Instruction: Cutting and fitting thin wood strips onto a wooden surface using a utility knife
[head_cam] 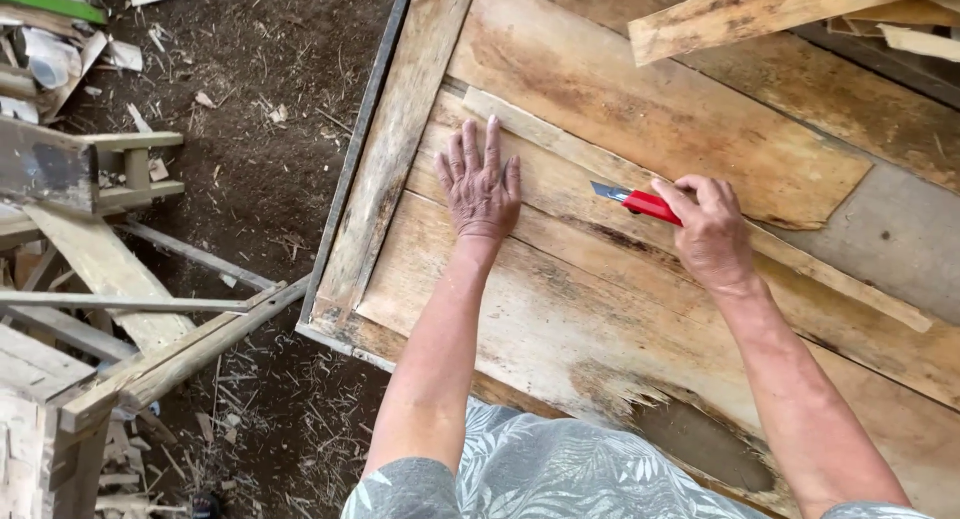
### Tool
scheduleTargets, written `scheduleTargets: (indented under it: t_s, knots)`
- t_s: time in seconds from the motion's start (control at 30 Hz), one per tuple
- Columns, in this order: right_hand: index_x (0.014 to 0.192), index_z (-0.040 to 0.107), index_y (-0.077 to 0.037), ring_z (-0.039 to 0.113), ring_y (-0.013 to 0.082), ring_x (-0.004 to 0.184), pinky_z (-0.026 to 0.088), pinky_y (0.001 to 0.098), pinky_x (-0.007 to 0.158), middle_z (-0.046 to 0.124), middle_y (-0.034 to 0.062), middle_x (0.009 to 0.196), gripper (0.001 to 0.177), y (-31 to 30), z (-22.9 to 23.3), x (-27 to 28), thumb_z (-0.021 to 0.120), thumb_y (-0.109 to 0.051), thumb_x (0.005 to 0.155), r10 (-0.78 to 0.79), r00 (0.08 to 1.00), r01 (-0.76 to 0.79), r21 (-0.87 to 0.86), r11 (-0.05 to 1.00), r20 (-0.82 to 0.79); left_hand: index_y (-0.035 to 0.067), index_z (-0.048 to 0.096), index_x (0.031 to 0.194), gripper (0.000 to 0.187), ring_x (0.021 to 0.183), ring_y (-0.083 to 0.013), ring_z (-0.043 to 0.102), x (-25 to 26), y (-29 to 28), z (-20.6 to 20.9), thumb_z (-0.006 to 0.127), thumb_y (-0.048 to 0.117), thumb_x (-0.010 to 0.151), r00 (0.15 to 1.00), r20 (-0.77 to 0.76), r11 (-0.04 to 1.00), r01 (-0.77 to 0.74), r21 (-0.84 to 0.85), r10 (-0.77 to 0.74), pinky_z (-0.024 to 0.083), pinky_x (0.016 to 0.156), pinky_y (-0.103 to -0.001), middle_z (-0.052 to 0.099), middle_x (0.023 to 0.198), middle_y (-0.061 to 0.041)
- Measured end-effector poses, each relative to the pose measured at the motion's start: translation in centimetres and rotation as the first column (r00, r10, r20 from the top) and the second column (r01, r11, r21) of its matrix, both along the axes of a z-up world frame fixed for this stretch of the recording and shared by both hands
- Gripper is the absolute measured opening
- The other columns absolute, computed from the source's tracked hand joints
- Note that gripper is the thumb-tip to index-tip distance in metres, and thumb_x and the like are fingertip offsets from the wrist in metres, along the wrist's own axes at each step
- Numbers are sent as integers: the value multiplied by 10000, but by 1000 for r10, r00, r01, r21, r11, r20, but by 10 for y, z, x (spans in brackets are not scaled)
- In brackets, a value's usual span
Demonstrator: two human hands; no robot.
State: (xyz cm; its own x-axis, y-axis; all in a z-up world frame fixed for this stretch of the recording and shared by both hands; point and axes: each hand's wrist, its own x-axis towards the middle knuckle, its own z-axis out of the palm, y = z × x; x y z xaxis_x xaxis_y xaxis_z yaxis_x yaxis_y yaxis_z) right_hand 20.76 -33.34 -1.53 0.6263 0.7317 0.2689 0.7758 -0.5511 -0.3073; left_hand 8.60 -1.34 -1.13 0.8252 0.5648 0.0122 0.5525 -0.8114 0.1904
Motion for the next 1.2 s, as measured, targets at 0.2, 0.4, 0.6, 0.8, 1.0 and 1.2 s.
scheduleTargets:
  t_s: [0.2, 0.4, 0.6, 0.8, 1.0, 1.2]
  knots:
    - [1303, 750, -202, 634, 302, 1118, 522, 429, 986, 600, 74, 1145, 533, -3, -5, -8, 759, 20, 819, -16, 1000, 15, -22, 1000, -20, 259, 316, 1635, 688, 1519, -338, 333, 1, 0, 0, 454, 564, 1034, 1000, 1, 1000, -9, 28, 9, 197, 1245, -584, 384, 1641, -102]
    - [1229, 774, -222, 636, 275, 1106, 514, 387, 1007, 617, 54, 1141, 447, -1, -6, -14, 772, 14, 849, -85, 994, 88, 45, 995, -74, 228, 244, 1659, 745, 1524, -343, 328, -1, 2, 0, 481, 543, 1027, 1000, -4, 999, 0, -37, -1, 188, 1243, -587, 341, 1671, -102]
    - [1321, 730, -230, 660, 310, 1019, 547, 445, 922, 661, 64, 1035, 523, -11, 26, -22, 746, 11, 857, -86, 938, 144, 151, 978, -337, 175, 238, 1655, 774, 1536, -322, 290, 2, -1, -1, 440, 577, 1026, 997, -66, 998, -34, -47, 31, 158, 1254, -562, 331, 1679, -93]
    - [1110, 774, -161, 652, 243, 925, 556, 366, 872, 677, 27, 973, 301, -55, 49, -70, 809, -8, 854, -201, 978, 205, 121, 971, -49, 149, 269, 1639, 803, 1513, -370, 350, -2, -2, 9, 585, 499, 989, 999, -40, 998, -6, -64, 4, 200, 1247, -598, 345, 1671, -116]
    - [984, 780, -164, 628, 225, 864, 529, 368, 847, 647, 7, 931, 214, -93, 53, -156, 824, -7, 846, -368, 927, 356, 132, 925, 77, 174, 259, 1639, 779, 1529, -360, 322, 0, 6, -17, 590, 540, 1036, 998, -56, 999, -12, -30, 10, 196, 1247, -591, 338, 1674, -93]
    - [989, 756, -158, 612, 216, 862, 511, 363, 833, 627, 3, 931, 251, -116, 54, -202, 852, -16, 806, -428, 895, 418, 103, 903, 125, 216, 238, 1645, 745, 1546, -328, 272, -4, 4, -16, 554, 547, 1058, 1000, -1, 998, -7, -59, 7, 134, 1257, -558, 331, 1681, -64]
